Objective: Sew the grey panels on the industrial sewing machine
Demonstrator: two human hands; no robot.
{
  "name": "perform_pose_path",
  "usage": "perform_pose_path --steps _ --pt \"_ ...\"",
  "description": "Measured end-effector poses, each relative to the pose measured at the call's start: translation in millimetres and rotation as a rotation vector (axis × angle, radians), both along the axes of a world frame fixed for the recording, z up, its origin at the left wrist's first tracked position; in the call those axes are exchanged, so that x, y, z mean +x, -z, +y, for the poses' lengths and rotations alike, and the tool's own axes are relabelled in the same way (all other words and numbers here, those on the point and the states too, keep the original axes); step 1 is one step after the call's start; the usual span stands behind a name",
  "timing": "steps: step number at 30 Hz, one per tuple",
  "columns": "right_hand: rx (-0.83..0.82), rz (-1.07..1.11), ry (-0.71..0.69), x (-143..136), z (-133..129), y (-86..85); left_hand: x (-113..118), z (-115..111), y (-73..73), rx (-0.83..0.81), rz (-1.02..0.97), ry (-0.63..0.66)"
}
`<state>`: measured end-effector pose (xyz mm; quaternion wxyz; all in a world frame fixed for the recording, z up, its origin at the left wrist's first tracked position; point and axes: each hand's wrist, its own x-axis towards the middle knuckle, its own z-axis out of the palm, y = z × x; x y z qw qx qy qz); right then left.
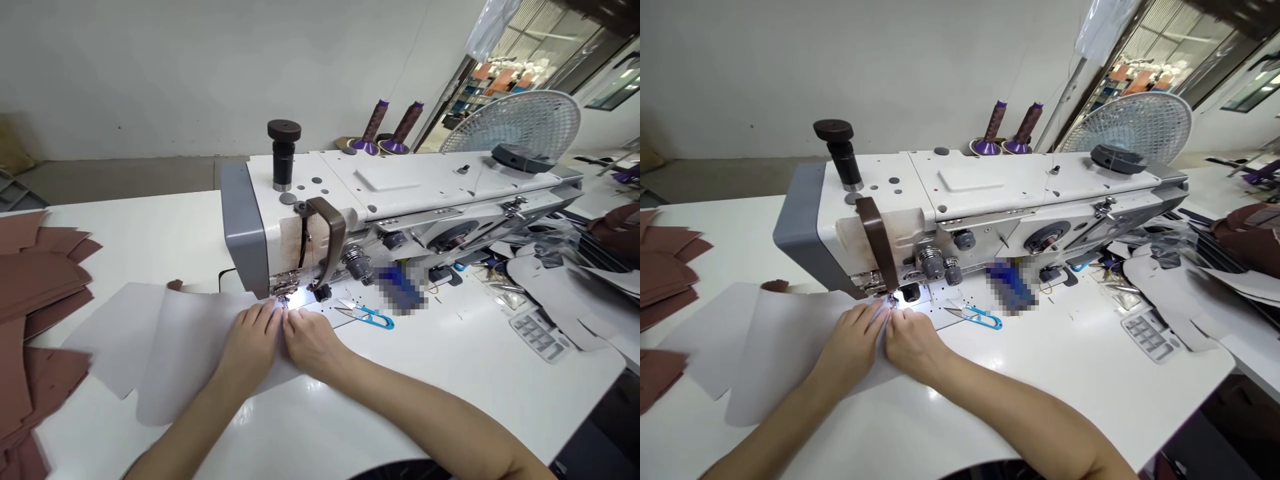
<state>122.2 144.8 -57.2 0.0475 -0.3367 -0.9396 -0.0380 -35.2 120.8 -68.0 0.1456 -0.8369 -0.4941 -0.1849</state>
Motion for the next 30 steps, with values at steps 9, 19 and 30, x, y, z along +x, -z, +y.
perform_pose_path --steps 9,19,30 --pt "0.066 -0.037 -0.075 -4 3 3.0 4 -3 4.0 0.072 0.059 -0.032" --pt "0.063 -0.018 -0.027 -7 8 2.5 13 -9 -0.6 -0.044 0.130 -0.160" --pt "-0.075 -0.028 0.129 -4 5 -8.5 -8 3 -0.6 -0.064 0.132 -0.071"
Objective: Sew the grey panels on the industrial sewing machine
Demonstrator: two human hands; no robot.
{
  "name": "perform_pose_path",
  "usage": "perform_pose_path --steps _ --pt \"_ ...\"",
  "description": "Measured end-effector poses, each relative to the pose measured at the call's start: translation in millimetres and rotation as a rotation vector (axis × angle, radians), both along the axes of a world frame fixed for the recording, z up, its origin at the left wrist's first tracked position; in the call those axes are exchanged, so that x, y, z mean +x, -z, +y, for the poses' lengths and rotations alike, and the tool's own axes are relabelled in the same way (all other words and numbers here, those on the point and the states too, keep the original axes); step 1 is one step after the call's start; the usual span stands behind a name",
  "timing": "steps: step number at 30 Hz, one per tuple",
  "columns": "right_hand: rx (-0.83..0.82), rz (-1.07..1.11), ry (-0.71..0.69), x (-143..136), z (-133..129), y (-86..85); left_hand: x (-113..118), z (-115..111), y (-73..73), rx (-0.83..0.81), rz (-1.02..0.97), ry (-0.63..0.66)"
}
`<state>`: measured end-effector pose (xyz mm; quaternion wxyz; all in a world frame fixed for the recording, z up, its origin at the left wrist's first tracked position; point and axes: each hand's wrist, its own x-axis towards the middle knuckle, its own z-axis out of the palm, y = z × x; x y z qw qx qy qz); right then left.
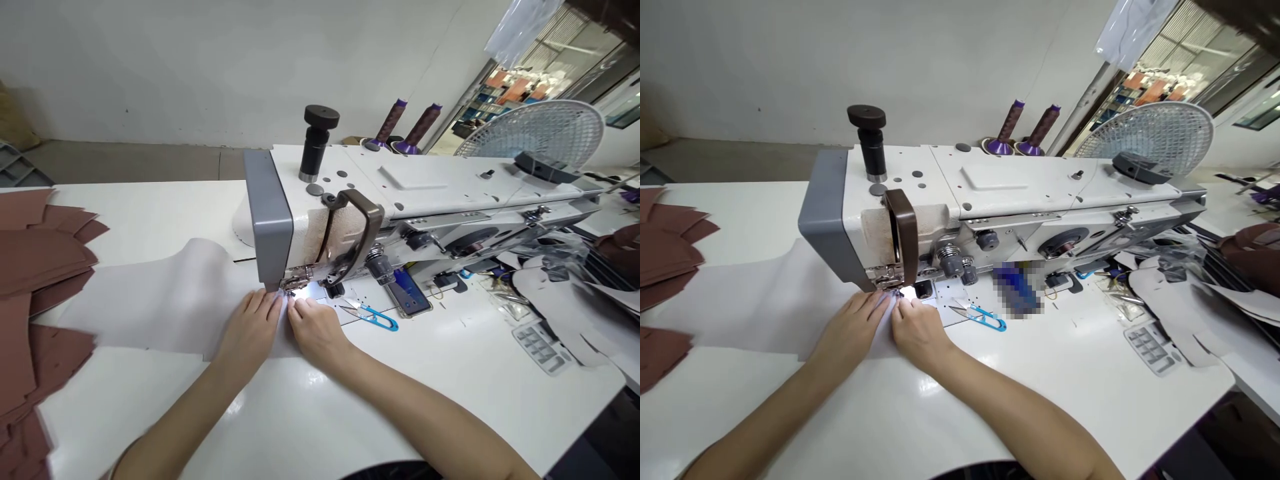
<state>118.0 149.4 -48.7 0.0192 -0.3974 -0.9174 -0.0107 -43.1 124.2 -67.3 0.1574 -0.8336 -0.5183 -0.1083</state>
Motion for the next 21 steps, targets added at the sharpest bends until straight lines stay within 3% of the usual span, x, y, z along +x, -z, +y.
perform_pose_path --steps 8,16,21 --pt "-0.020 0.024 0.066 0 3 2.2 24 -14 4.1 0.074 -0.047 -0.119" --pt "-0.024 -0.054 0.082 -2 -6 3.1 -10 9 2.1 -0.022 -0.009 0.033" --pt "-0.041 -0.054 0.124 -4 -3 0.7 -1 2 1.6 0.121 -0.057 0.061"
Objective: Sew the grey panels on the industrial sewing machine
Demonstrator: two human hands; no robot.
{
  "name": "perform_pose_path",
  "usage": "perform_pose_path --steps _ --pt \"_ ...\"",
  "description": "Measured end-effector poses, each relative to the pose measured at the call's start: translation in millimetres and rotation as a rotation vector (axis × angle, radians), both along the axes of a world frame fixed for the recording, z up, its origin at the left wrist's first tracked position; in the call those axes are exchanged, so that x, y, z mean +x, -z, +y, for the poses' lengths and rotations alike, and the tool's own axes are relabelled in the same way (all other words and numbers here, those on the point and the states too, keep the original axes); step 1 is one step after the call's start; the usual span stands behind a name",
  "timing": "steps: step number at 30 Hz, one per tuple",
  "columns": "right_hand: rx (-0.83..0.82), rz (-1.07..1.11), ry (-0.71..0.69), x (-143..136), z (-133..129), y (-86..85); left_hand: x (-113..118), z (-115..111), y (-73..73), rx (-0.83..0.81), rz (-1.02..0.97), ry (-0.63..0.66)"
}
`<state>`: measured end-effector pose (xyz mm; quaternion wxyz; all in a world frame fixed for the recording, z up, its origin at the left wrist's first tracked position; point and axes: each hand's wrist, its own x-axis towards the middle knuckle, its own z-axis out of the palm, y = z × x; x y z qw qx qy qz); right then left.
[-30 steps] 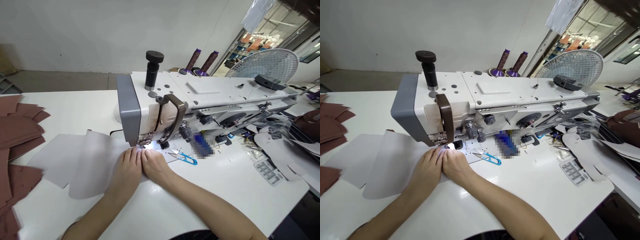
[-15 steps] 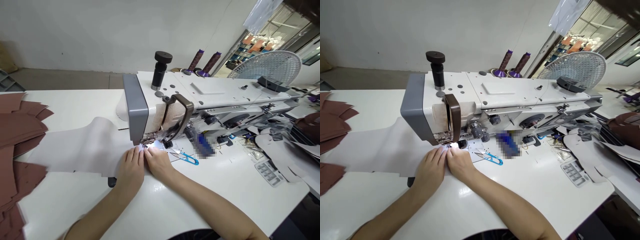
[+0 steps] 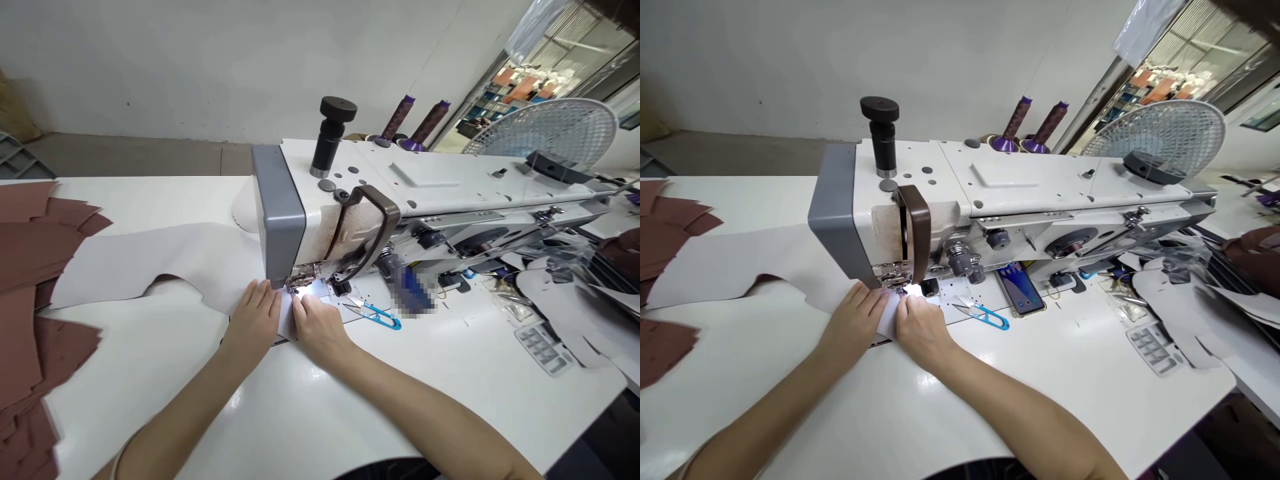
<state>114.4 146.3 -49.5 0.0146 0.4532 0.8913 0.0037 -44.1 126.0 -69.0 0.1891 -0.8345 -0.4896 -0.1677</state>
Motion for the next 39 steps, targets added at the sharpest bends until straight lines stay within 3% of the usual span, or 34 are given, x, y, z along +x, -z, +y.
perform_pose_path --steps 3,6,16,25,39 --pt "-0.026 0.033 0.048 2 -1 -1.0 13 -12 3.3 0.065 -0.052 0.008" --pt "-0.029 0.065 0.073 4 -2 1.9 19 -17 6.8 0.029 -0.066 -0.022" --pt "0.026 0.147 0.046 5 -7 8.0 5 0 8.8 -0.120 -0.052 -0.024" --pt "0.105 0.133 -0.024 4 0 14.4 6 -5 8.5 -0.003 -0.173 0.041" --pt "0.143 0.139 -0.030 5 1 21.6 -1 6 9.8 -0.154 -0.068 -0.025"
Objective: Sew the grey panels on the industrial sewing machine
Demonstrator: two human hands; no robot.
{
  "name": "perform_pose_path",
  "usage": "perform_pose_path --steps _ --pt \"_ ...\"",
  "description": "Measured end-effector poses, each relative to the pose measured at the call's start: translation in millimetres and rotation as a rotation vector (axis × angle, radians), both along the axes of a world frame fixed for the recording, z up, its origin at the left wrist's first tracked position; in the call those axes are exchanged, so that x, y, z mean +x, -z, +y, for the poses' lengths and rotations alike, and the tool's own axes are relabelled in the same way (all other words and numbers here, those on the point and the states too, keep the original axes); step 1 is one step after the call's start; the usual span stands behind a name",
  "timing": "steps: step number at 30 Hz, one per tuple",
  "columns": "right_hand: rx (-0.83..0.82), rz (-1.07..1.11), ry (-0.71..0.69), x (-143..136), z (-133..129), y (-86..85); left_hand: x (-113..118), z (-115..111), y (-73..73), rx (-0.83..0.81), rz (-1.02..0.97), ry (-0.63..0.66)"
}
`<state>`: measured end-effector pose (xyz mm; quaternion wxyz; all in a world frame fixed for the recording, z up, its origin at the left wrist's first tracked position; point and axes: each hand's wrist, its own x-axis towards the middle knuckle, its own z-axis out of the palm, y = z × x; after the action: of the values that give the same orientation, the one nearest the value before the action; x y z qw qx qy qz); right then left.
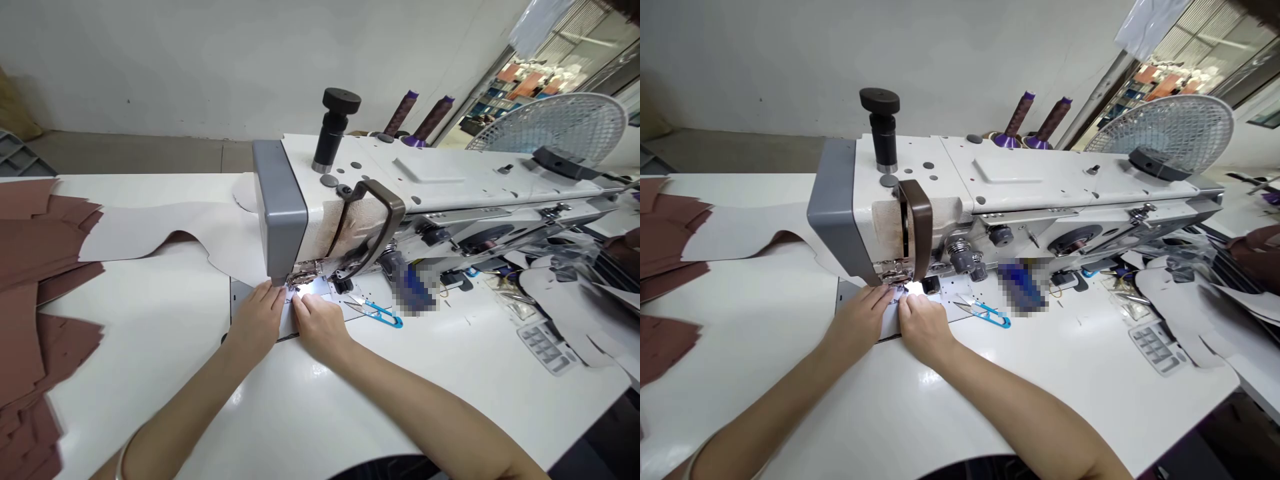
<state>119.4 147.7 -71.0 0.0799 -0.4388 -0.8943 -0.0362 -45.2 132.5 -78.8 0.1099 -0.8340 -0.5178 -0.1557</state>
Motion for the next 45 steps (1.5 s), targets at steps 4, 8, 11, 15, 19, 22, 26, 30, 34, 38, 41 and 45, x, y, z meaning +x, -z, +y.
perform_pose_path --steps 4,8,11,15,19,22,26,30,34,38,41,45 --pt "0.008 0.003 -0.006 0 0 0.0 -2 3 -1.4 -0.040 0.027 -0.008" --pt "0.008 0.004 -0.006 0 0 -0.2 -2 4 -0.6 -0.046 0.017 -0.005" --pt "0.007 0.007 -0.008 -1 0 -0.3 -2 5 -0.5 -0.019 -0.017 -0.014" --pt "-0.005 -0.007 0.001 -1 0 -1.2 -6 5 -5.6 0.017 -0.072 -0.017" --pt "-0.002 -0.013 0.004 -1 0 -1.7 -12 7 -14.1 0.003 -0.114 0.010" --pt "0.013 -0.004 0.011 0 0 -1.7 -15 6 -18.7 -0.018 -0.086 0.006" --pt "0.011 0.011 0.024 0 0 -1.5 -11 -1 -21.2 -0.042 0.024 0.020" --pt "-0.016 0.043 0.082 -1 0 -1.8 -4 -8 -22.3 -0.041 0.161 0.039" --pt "-0.054 0.104 0.112 -1 2 -4.8 -1 -7 -20.2 0.004 0.130 0.052" --pt "-0.138 0.173 0.122 0 7 -9.7 -4 -3 -13.6 -0.013 -0.001 0.056" --pt "-0.190 0.257 0.142 0 11 -13.0 -6 -1 -8.1 -0.034 -0.110 0.054" --pt "-0.251 0.322 0.189 -2 15 -15.0 -5 -1 -4.4 -0.020 -0.145 0.024"
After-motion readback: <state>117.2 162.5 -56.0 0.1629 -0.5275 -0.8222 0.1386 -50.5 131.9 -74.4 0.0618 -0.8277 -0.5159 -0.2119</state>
